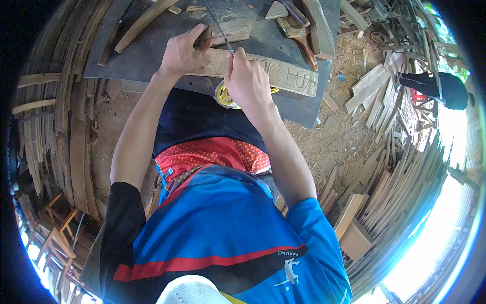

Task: The person carves letters into a small wooden block using a chisel and mallet. They repeatedly strike the chisel to deepen the grooves and occasionally reposition the block on the workbench. The carved letters 'PHUC HUA' become visible on the wood surface.

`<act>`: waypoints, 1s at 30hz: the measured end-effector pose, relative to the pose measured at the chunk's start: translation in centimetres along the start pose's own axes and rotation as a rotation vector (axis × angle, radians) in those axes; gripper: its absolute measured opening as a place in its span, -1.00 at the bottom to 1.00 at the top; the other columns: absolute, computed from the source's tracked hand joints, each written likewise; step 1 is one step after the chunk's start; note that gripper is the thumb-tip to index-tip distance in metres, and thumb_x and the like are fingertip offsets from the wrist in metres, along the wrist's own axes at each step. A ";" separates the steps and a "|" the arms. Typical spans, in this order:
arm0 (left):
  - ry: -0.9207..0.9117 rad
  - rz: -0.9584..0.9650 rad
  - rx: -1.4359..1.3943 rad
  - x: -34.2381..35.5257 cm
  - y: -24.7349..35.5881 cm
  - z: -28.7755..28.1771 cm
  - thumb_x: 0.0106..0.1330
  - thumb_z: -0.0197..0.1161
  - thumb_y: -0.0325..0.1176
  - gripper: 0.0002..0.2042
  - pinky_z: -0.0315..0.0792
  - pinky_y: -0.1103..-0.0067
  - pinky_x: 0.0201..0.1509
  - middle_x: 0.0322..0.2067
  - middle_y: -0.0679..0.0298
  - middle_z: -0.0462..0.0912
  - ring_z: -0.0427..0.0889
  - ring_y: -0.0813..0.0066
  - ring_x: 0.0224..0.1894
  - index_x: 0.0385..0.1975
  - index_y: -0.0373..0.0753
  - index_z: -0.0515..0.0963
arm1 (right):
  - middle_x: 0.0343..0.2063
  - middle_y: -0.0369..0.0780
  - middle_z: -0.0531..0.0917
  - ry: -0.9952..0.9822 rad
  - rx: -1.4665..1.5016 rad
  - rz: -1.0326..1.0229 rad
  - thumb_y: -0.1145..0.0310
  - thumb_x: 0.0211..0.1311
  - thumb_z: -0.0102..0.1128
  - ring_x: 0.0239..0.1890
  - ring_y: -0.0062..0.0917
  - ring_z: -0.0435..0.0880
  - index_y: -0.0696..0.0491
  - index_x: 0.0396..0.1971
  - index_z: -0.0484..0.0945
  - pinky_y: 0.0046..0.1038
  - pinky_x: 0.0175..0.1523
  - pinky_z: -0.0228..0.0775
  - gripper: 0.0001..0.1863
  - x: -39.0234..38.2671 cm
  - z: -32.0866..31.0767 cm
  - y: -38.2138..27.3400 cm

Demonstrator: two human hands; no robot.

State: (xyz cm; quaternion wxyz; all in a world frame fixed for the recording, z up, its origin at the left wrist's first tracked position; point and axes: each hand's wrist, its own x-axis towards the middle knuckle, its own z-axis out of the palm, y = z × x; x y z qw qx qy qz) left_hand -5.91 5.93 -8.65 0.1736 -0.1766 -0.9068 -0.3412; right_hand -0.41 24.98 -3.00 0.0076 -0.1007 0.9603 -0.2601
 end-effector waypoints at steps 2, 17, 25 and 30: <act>0.016 0.003 0.037 0.0 0.1 0.1 0.30 0.39 -0.16 -0.68 0.55 0.25 -0.36 -0.40 0.05 0.71 0.70 -0.05 -0.35 -0.12 -0.21 0.51 | -0.68 0.12 0.59 0.013 -0.033 0.006 0.21 0.53 -0.06 -0.53 0.14 0.64 0.18 -0.37 0.42 0.09 -0.41 0.49 -0.66 0.0 0.0 -0.4; 0.039 0.002 0.039 0.1 -0.2 0.4 0.31 0.39 -0.12 -0.66 0.54 0.28 -0.38 -0.42 0.05 0.69 0.70 0.00 -0.38 -0.11 -0.21 0.52 | -0.66 0.15 0.59 0.010 0.046 -0.008 0.24 0.53 -0.05 -0.51 0.15 0.65 0.19 -0.39 0.45 0.08 -0.38 0.51 -0.66 0.4 -0.1 -0.2; 0.029 0.059 -0.019 0.1 -0.4 0.1 0.34 0.37 -0.17 -0.70 0.55 0.28 -0.37 -0.43 0.06 0.69 0.70 -0.01 -0.35 -0.10 -0.19 0.52 | -0.66 0.15 0.60 -0.008 0.029 0.037 0.24 0.52 -0.05 -0.51 0.17 0.65 0.19 -0.38 0.44 0.09 -0.37 0.52 -0.67 -0.7 -0.4 -0.2; 0.010 0.030 0.063 0.1 -0.2 0.1 0.32 0.37 -0.19 -0.70 0.56 0.28 -0.39 -0.43 0.09 0.69 0.70 -0.01 -0.37 -0.08 -0.17 0.51 | -0.64 0.15 0.61 -0.018 0.038 0.046 0.25 0.52 -0.05 -0.50 0.18 0.65 0.20 -0.39 0.44 0.10 -0.34 0.53 -0.66 0.5 -0.1 -0.7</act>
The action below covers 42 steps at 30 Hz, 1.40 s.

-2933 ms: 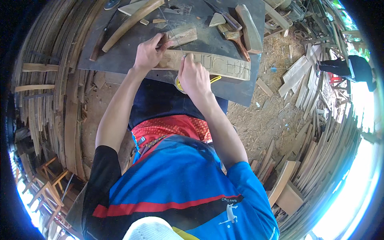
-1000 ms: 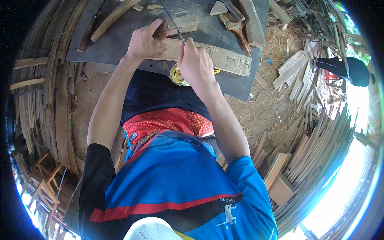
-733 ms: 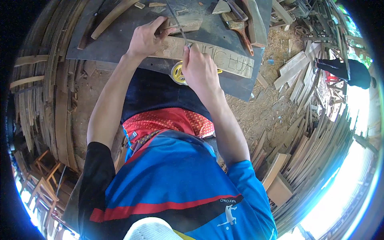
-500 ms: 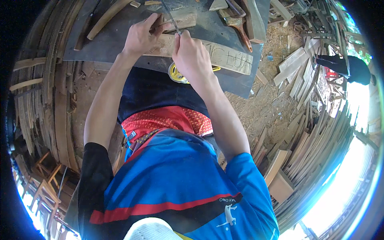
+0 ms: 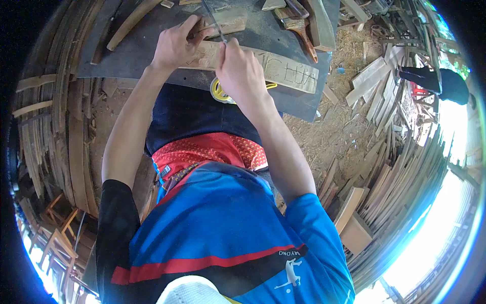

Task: The person carves letters into a small wooden block using a chisel and mallet. They repeatedly strike the chisel to deepen the grooves and occasionally reposition the block on the workbench. The carved letters 'PHUC HUA' become visible on the wood surface.

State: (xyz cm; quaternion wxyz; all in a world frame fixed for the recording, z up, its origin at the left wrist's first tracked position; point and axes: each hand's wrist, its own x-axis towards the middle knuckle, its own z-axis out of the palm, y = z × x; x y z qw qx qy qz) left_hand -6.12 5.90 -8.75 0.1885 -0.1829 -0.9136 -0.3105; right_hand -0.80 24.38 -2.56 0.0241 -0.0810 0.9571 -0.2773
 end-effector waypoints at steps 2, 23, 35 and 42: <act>0.028 0.051 0.000 -0.2 0.2 0.2 0.32 0.37 -0.21 -0.70 0.57 0.28 -0.40 -0.43 0.10 0.70 0.71 -0.01 -0.38 -0.08 -0.16 0.50 | -0.64 0.15 0.61 -0.012 0.012 0.013 0.25 0.52 -0.05 -0.49 0.17 0.65 0.21 -0.40 0.44 0.09 -0.33 0.52 -0.66 -0.9 -0.2 0.5; 0.072 0.082 -0.017 0.1 -0.3 0.4 0.30 0.39 -0.17 -0.71 0.54 0.27 -0.42 -0.45 0.11 0.67 0.68 -0.02 -0.39 -0.22 -0.19 0.48 | -0.63 0.18 0.60 -0.022 0.111 0.091 0.27 0.51 -0.02 -0.47 0.17 0.64 0.25 -0.39 0.46 0.07 -0.34 0.50 -0.66 -3.5 -0.1 0.2; 0.042 0.049 0.003 0.5 -0.4 0.7 0.30 0.35 -0.26 -0.80 0.57 0.23 -0.40 -0.50 0.17 0.68 0.70 0.05 -0.43 -0.19 -0.11 0.49 | -0.61 0.19 0.60 0.017 0.082 0.041 0.29 0.50 -0.03 -0.48 0.17 0.65 0.26 -0.41 0.47 0.07 -0.33 0.50 -0.66 -1.7 0.3 0.5; 0.019 0.094 -0.055 0.3 -0.8 0.7 0.31 0.35 -0.22 -0.77 0.57 0.23 -0.38 -0.47 0.17 0.69 0.71 0.06 -0.40 -0.15 -0.09 0.51 | -0.63 0.17 0.60 -0.009 0.138 0.043 0.30 0.51 -0.04 -0.49 0.16 0.65 0.26 -0.41 0.46 0.06 -0.33 0.51 -0.66 -2.3 -0.3 0.3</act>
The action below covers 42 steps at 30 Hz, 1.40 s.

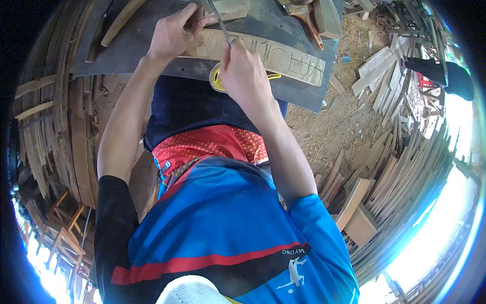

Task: The person carves letters into a small wooden block using a chisel and mallet. They repeatedly strike the chisel to deepen the grooves and occasionally reposition the block on the workbench. The carved letters 'PHUC HUA' become visible on the wood surface.

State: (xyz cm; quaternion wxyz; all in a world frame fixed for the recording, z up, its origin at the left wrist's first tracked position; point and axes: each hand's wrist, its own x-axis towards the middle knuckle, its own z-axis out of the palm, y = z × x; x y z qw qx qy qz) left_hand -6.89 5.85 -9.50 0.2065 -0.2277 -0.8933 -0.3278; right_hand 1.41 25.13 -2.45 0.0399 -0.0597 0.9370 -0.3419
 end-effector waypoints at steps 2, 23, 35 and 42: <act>0.022 -0.051 0.048 0.2 0.3 0.2 0.31 0.34 -0.20 -0.78 0.57 0.24 -0.39 -0.47 0.17 0.69 0.71 0.06 -0.40 -0.17 -0.10 0.51 | -0.63 0.18 0.60 0.034 -0.018 -0.028 0.30 0.51 -0.04 -0.49 0.17 0.65 0.26 -0.42 0.46 0.06 -0.33 0.50 -0.66 1.8 0.5 -0.2; 0.030 0.035 0.149 0.0 0.5 0.6 0.31 0.34 -0.17 -0.76 0.58 0.25 -0.46 -0.56 0.20 0.67 0.70 0.10 -0.50 -0.19 -0.11 0.49 | -0.60 0.21 0.59 0.053 -0.014 0.013 0.28 0.50 -0.02 -0.44 0.19 0.63 0.26 -0.41 0.44 0.08 -0.30 0.46 -0.65 2.0 1.4 0.2; -0.007 -0.103 0.039 0.5 0.3 0.4 0.35 0.28 -0.12 -0.74 0.58 0.21 -0.36 -0.51 0.11 0.69 0.72 0.02 -0.41 -0.14 -0.14 0.54 | -0.60 0.22 0.57 0.049 0.068 0.050 0.32 0.51 -0.03 -0.46 0.22 0.60 0.26 -0.35 0.42 0.14 -0.31 0.39 -0.71 -3.7 0.6 1.8; 0.028 -0.053 0.029 0.2 -0.4 0.9 0.36 0.28 0.03 -0.63 0.57 0.22 -0.39 -0.51 0.09 0.69 0.71 -0.01 -0.42 -0.18 -0.18 0.52 | -0.63 0.20 0.58 0.041 0.002 0.011 0.32 0.49 -0.01 -0.48 0.18 0.63 0.26 -0.38 0.41 0.07 -0.36 0.47 -0.71 -1.0 0.4 1.1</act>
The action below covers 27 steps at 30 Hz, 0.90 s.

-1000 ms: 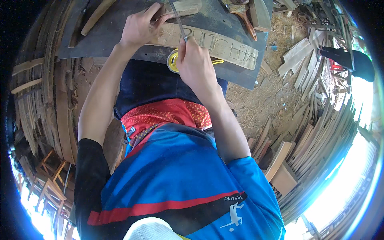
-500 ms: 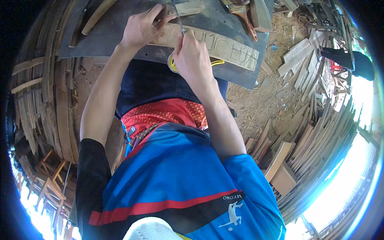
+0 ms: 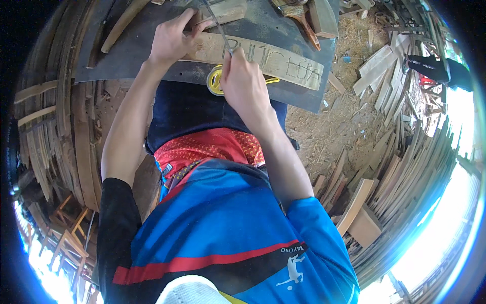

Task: The person carves letters into a small wooden block using a chisel and mallet. They repeatedly strike the chisel to deepen the grooves and occasionally reposition the block on the workbench. The carved letters 'PHUC HUA' become visible on the wood surface.

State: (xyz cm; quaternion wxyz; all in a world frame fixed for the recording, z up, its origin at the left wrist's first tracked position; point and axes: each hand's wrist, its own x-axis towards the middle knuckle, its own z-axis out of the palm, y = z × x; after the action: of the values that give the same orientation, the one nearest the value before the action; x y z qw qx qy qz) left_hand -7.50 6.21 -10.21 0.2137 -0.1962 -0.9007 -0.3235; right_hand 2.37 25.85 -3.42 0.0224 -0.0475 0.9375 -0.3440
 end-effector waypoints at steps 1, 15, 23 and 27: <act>0.004 0.016 0.008 0.0 0.0 0.2 0.36 0.28 0.05 -0.61 0.56 0.22 -0.40 -0.51 0.08 0.68 0.71 -0.01 -0.43 -0.18 -0.18 0.52 | -0.63 0.20 0.58 -0.010 -0.003 0.016 0.32 0.49 -0.01 -0.48 0.17 0.64 0.26 -0.38 0.41 0.06 -0.36 0.49 -0.70 0.8 0.0 -0.5; 0.004 -0.076 -0.028 1.0 -0.1 -1.1 0.25 0.35 -0.24 -0.66 0.48 0.14 -0.36 -0.46 -0.11 0.62 0.63 -0.21 -0.37 -0.10 -0.28 0.45 | -0.59 0.19 0.59 0.022 -0.067 -0.034 0.27 0.52 -0.01 -0.45 0.17 0.63 0.23 -0.32 0.44 0.08 -0.35 0.44 -0.70 -3.1 -1.9 1.6; -0.034 -0.069 0.018 0.7 0.9 -0.7 0.35 0.35 -0.02 -0.64 0.57 0.33 -0.41 -0.55 0.12 0.67 0.72 0.06 -0.45 -0.24 -0.21 0.51 | -0.69 0.01 0.50 0.014 0.206 0.158 0.36 0.51 0.05 -0.68 -0.18 0.50 0.24 -0.28 0.50 -0.25 -0.50 0.24 -0.77 -5.3 -6.3 3.4; 0.007 0.048 -0.021 0.4 1.0 -0.6 0.30 0.42 -0.11 -0.69 0.56 0.36 -0.43 -0.50 0.16 0.68 0.70 0.08 -0.47 -0.26 -0.21 0.53 | -0.67 0.03 0.52 0.042 0.184 0.121 0.32 0.52 0.05 -0.65 -0.11 0.54 0.23 -0.29 0.51 -0.18 -0.50 0.26 -0.74 -3.9 -6.5 3.7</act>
State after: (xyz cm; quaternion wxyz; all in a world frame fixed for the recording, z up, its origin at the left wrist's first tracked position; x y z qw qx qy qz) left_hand -7.18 6.59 -9.05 0.2225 -0.2190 -0.8914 -0.3286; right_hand 5.53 33.22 -0.84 0.0276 0.0187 0.9034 -0.4274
